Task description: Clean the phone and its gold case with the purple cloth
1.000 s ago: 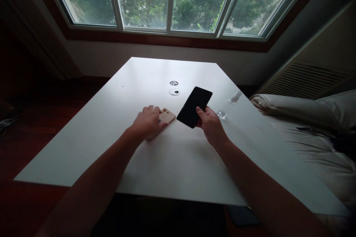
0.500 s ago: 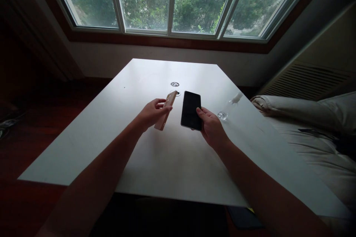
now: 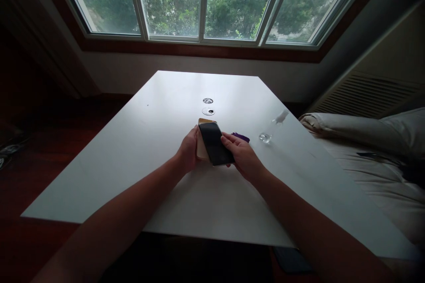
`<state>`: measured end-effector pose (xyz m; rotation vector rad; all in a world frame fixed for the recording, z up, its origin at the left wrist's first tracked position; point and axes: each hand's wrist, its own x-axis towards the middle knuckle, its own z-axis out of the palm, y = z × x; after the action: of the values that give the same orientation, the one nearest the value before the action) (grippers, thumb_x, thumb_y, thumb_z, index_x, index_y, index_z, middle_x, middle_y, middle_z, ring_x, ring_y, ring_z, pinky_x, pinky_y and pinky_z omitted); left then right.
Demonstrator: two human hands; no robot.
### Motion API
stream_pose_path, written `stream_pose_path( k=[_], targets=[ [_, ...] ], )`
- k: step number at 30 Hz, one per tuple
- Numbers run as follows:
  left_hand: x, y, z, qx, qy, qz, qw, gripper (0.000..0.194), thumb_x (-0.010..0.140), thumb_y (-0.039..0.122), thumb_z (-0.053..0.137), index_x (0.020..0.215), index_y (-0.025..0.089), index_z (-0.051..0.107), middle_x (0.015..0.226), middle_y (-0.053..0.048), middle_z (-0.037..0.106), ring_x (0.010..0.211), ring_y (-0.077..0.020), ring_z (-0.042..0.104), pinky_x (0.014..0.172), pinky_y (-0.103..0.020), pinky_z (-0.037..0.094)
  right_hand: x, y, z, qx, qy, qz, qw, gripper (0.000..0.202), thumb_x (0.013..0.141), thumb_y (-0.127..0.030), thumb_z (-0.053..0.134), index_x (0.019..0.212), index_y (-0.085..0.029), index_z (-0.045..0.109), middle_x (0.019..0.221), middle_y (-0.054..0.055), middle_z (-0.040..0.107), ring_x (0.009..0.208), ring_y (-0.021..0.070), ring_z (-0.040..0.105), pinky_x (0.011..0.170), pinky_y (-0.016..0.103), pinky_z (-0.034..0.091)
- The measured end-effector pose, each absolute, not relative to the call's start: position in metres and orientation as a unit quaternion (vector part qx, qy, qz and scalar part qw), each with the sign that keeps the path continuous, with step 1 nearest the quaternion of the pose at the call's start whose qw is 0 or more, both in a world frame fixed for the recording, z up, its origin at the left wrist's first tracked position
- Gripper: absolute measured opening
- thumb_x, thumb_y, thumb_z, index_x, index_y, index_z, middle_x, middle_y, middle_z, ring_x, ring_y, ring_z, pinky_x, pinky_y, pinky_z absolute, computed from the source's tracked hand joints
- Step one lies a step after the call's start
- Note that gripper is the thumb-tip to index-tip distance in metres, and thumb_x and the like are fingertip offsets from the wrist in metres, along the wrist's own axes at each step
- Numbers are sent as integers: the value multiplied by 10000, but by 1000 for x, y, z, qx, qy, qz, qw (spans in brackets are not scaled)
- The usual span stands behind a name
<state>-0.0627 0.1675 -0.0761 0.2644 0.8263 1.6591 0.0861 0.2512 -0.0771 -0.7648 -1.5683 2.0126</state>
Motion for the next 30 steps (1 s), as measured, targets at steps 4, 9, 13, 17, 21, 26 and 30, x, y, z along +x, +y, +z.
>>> stream_pose_path(
  k=[4, 9, 13, 17, 21, 26, 30],
  targets=[
    [-61, 169, -79, 123, 387, 697, 591, 394, 953, 442, 511, 1080, 117, 693, 897, -124, 757, 788, -262, 731, 724, -359, 595, 90, 252, -71, -248, -600, 747, 144, 545, 847, -403, 781, 1344, -227, 640, 1016, 75, 723, 764, 162, 674, 453, 177, 522],
    [-67, 169, -84, 108, 418, 708, 559, 352, 943, 409, 532, 1062, 116, 688, 880, -125, 754, 782, -262, 731, 707, -356, 597, 94, 251, -65, -195, -650, 726, 113, 793, 712, -252, 899, 1429, -241, 561, 1183, 82, 698, 916, 183, 674, 632, 212, 587],
    [-69, 167, -86, 94, 421, 707, 561, 384, 940, 458, 530, 1054, 123, 678, 877, -129, 748, 772, -270, 729, 676, -367, 598, 94, 250, -66, -158, -668, 721, 97, 820, 716, -272, 888, 1458, -236, 542, 1162, 84, 698, 897, 201, 679, 662, 264, 598],
    [-70, 168, -91, 82, 447, 699, 553, 381, 922, 470, 563, 1071, 135, 665, 887, -126, 742, 749, -262, 728, 647, -355, 592, 95, 250, -73, -190, -755, 613, 136, 878, 751, -402, 863, 1524, -234, 482, 931, 32, 687, 691, 159, 612, 578, 279, 551],
    [-70, 170, -96, 91, 464, 703, 532, 368, 898, 428, 625, 1111, 129, 660, 879, -113, 735, 730, -241, 720, 623, -322, 576, 96, 250, -79, -212, -840, 456, 201, 764, 784, -508, 819, 1442, -191, 595, 715, -24, 566, 622, 135, 493, 548, 268, 471],
    [-67, 168, -92, 138, 457, 720, 504, 377, 924, 425, 623, 1172, 141, 624, 934, -108, 732, 758, -226, 712, 655, -323, 577, 95, 249, -78, -222, -788, 538, 201, 983, 747, -506, 851, 1572, -243, 387, 860, 5, 639, 666, 167, 607, 483, 267, 532],
    [-68, 165, -83, 153, 460, 739, 467, 353, 961, 440, 575, 1167, 154, 597, 920, -92, 715, 758, -213, 701, 654, -312, 571, 93, 249, -77, -230, -691, 672, 137, 718, 837, -528, 766, 1414, -177, 524, 957, 88, 723, 747, 220, 728, 471, 281, 598]
  ],
)
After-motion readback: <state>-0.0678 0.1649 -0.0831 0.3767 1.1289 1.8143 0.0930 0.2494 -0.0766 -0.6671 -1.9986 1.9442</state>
